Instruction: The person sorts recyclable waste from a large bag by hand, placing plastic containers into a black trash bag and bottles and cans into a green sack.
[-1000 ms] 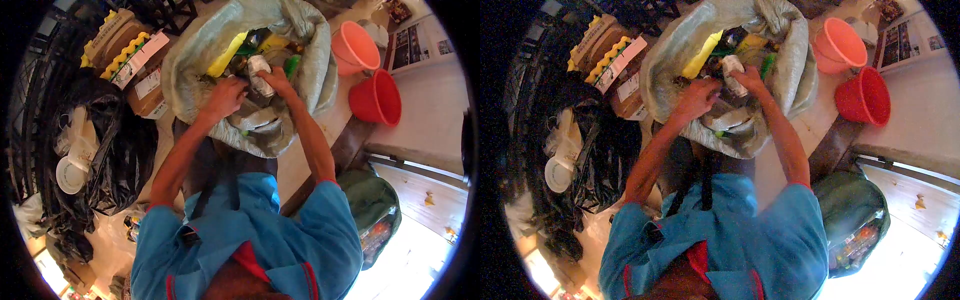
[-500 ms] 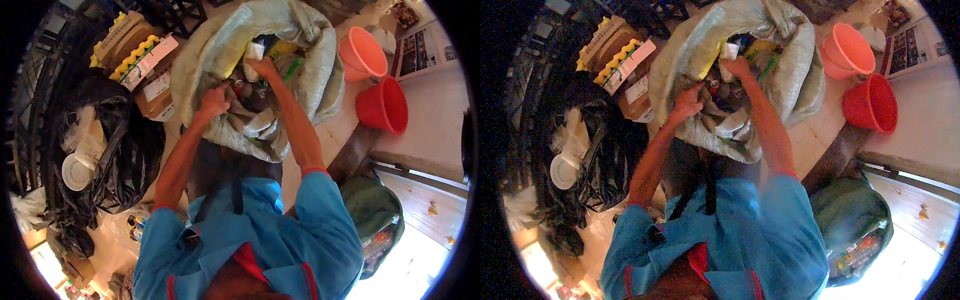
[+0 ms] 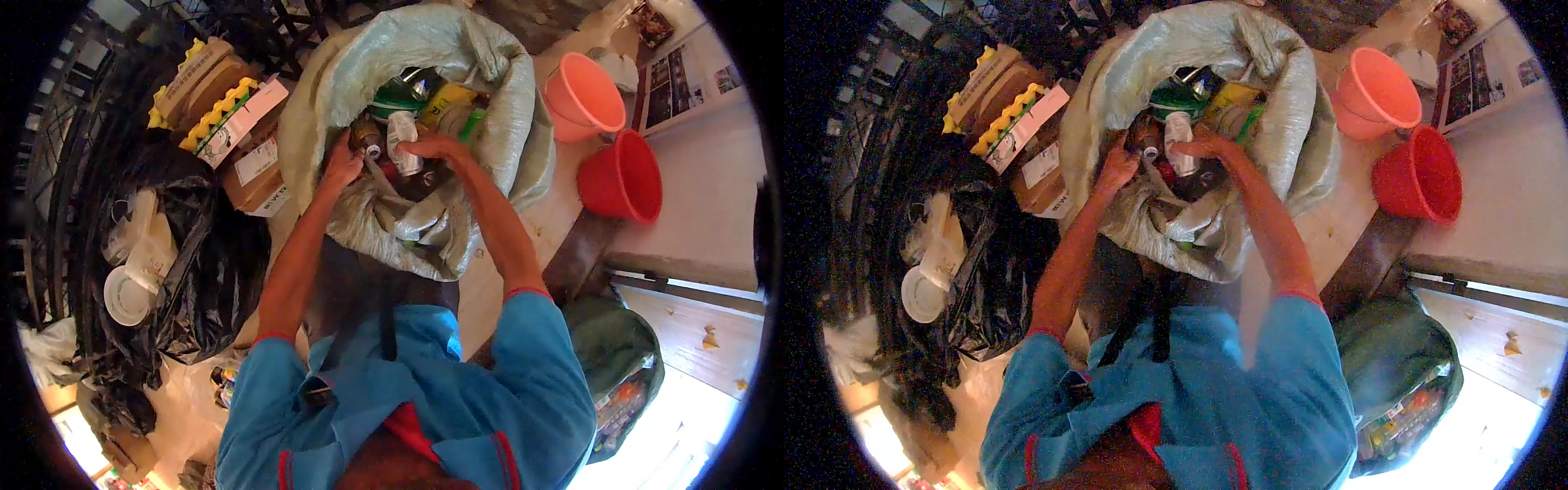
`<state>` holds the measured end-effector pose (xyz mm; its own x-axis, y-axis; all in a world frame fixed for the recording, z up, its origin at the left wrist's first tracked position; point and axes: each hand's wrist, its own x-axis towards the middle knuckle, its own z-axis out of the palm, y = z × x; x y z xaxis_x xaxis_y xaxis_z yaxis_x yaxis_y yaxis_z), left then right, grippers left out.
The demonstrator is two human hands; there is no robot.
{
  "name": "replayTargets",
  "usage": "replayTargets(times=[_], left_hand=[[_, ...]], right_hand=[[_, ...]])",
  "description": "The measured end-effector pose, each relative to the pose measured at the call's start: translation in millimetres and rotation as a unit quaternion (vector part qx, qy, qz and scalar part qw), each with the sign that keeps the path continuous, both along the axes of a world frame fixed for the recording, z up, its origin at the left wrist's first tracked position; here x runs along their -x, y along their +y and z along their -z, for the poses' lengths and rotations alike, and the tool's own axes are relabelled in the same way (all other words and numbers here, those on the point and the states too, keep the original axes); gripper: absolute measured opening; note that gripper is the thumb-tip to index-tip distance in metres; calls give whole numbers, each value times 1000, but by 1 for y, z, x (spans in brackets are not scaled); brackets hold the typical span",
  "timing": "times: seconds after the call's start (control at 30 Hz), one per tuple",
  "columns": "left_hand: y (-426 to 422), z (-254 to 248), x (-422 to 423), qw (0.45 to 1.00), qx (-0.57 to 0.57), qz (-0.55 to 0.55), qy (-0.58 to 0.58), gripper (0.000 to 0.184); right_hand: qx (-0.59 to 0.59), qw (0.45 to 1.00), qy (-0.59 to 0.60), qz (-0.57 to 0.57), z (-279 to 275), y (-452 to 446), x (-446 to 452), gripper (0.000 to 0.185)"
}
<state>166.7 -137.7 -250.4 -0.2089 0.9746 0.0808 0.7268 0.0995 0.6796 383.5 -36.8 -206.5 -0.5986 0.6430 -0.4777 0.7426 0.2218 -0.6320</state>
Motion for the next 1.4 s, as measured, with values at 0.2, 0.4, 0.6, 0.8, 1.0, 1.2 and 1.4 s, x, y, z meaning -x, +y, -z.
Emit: replayTargets(times=[0.2,0.4,0.6,0.8,1.0,1.2,1.4], left_hand=[[-29,-41,-13,992,62,-4,-113,49],[-39,-32,-17,971,-12,34,-236,27],[-46,-88,-45,942,35,-53,-329,30],[-33,-97,-79,873,2,79,-481,53],[-21,-80,-90,836,-51,4,-547,51],[-16,-130,-89,876,-88,-79,-468,54],[-42,-104,-74,868,-54,-112,-481,66]], right_hand=[[-28,983,139,118,19,1,2,68],[42,963,109,244,45,19,-8,57],[2,926,256,278,-38,-10,-50,58],[97,826,412,372,-62,-48,-61,56],[113,789,457,394,-82,-58,-59,53],[92,910,308,261,-115,-86,-50,66],[127,932,227,254,-126,-112,-23,58]])
